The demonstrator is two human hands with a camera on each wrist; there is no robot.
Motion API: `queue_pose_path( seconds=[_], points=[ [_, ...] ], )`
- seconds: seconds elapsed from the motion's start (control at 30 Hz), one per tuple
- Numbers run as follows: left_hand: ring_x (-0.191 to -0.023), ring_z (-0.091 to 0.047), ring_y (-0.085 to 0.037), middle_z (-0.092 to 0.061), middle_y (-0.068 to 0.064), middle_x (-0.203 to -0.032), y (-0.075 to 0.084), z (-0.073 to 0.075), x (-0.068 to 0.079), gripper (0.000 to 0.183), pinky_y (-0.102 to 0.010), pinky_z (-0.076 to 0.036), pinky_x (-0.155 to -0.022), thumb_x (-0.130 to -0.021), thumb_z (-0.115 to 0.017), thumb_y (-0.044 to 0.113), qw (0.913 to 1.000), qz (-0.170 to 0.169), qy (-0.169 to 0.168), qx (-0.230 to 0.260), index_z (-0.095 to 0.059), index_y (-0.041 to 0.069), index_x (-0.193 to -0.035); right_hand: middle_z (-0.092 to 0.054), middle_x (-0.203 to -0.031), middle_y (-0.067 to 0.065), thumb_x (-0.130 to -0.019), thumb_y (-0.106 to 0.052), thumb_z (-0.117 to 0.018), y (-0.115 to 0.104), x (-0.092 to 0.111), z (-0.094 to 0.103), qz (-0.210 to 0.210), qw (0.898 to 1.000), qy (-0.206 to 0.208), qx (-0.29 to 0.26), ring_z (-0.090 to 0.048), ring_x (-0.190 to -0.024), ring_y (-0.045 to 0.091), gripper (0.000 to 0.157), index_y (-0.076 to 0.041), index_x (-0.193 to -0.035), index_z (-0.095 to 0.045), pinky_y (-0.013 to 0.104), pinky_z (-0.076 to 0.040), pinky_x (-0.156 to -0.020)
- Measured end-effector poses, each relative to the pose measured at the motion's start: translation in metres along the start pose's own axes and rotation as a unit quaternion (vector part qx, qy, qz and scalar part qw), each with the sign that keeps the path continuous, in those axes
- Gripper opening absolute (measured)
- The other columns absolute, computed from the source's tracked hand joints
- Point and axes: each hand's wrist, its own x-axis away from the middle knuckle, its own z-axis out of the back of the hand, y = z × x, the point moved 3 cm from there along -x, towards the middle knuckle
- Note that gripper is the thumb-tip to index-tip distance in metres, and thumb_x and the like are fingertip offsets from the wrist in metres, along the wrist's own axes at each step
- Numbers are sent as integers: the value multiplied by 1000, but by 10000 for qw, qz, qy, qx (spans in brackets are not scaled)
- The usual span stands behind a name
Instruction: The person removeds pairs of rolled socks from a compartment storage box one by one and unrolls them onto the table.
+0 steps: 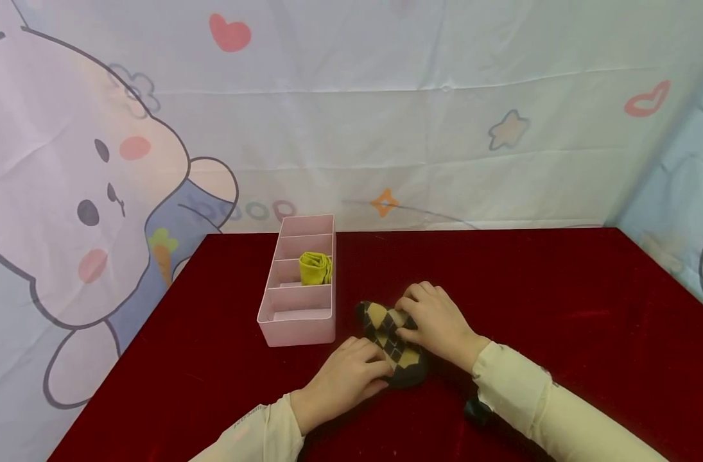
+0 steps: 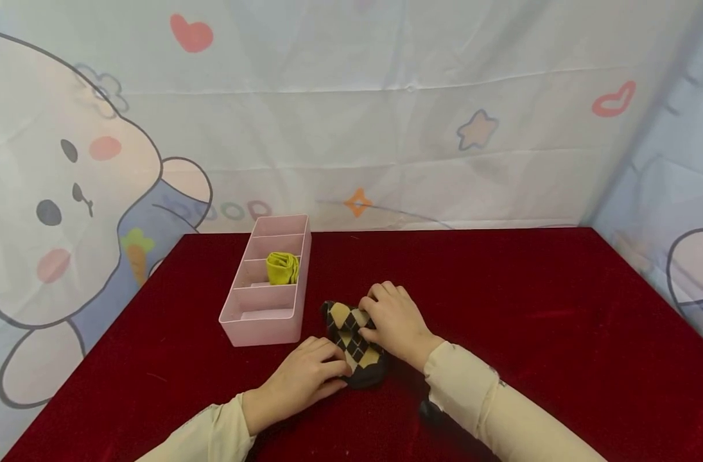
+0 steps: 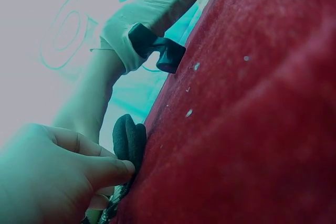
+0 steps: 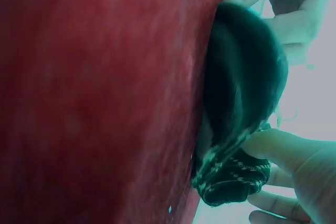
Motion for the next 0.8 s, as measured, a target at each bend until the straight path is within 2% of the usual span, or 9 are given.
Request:
queue_pose_path(
  seconds=[0.2, 0.8],
  points=[
    [-88, -57, -8, -62, 9, -91, 0, 0, 1, 16, -22, -43, -81, -77, -78, 28, 10000, 54, -17, 67, -69, 25, -90, -59, -92, 1, -70, -31, -84, 1, -7, 0, 97, 9997, 201, 120, -53, -89, 19, 33, -13, -95, -71, 34, -46, -77],
    [-88, -57, -8, -62, 8, -91, 0, 0, 1, 17, -22, -43, -80, -76, -79, 26, 9997, 109, -9, 213, -69, 24, -89, -58, -86, 0, -76, -27, -80, 4, -17, -1, 29, 9993, 279, 247, -49, -78, 16, 28, -13, -97, -69, 29, -43, -70]
  ],
)
